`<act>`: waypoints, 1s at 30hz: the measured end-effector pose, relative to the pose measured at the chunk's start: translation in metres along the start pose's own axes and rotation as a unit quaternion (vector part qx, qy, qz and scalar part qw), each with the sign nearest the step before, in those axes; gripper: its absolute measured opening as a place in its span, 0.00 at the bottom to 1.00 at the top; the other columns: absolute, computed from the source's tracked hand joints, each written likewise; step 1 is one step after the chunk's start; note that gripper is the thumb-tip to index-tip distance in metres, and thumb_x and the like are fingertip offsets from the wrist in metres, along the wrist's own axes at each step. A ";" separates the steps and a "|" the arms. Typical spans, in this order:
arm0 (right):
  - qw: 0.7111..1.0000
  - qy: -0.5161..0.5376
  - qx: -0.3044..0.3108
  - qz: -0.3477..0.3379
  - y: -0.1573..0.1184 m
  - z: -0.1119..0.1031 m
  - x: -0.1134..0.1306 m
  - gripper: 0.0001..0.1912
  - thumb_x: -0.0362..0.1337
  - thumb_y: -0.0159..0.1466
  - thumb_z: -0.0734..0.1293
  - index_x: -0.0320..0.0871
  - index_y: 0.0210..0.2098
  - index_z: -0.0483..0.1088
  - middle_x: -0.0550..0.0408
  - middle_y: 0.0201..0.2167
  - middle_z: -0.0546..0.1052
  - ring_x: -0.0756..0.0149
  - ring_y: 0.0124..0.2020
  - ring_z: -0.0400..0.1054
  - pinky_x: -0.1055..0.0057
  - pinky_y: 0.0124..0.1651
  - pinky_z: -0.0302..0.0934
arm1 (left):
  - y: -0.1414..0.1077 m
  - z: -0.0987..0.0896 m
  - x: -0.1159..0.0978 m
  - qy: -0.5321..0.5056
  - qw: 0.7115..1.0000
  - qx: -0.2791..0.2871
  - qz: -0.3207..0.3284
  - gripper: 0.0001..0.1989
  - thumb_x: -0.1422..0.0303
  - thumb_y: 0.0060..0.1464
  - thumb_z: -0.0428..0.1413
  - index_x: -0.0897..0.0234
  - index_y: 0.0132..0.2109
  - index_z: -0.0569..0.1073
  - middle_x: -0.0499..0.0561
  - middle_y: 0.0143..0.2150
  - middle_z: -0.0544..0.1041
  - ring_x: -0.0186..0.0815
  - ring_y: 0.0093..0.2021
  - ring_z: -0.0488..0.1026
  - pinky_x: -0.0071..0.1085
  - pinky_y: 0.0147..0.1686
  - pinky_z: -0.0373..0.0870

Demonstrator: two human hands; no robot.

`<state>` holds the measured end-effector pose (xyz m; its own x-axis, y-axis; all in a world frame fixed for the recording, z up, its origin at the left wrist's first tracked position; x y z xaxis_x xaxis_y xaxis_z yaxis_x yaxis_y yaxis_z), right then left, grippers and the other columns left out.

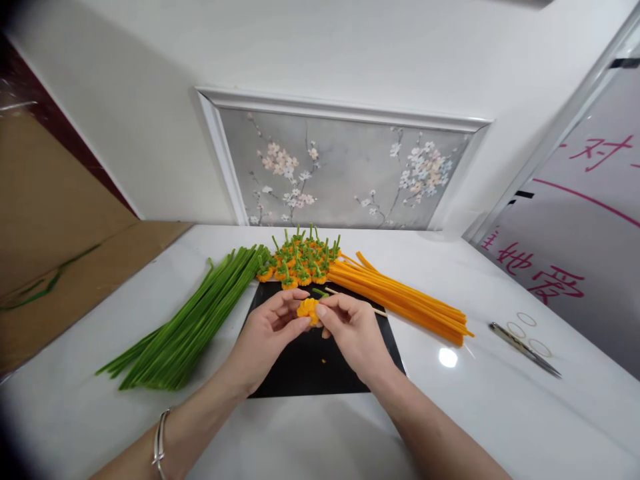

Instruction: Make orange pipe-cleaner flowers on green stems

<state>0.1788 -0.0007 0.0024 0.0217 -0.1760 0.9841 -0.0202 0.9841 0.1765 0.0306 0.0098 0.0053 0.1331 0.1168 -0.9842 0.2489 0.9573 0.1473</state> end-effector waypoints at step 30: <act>0.963 -0.241 0.044 -0.109 -0.006 -0.002 0.014 0.11 0.37 0.65 0.60 0.43 0.34 0.74 0.55 0.26 0.75 0.67 0.26 0.68 0.73 0.29 0.62 | -0.009 -0.001 -0.001 0.184 0.970 -0.032 0.153 0.11 0.70 0.58 0.54 0.60 0.48 0.73 0.51 0.43 0.78 0.34 0.40 0.77 0.29 0.43 0.75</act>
<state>0.1814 -0.0089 0.0151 -0.4316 -0.3898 0.8135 -0.1520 0.9203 0.3604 0.0276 0.0015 0.0044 -0.1620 0.4742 -0.8654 0.1902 0.8755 0.4441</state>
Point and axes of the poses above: each hand's wrist, its own y-axis towards the middle knuckle, its own z-axis out of the palm, x = y × z, the point moved 2 cm from there along y, towards the middle knuckle
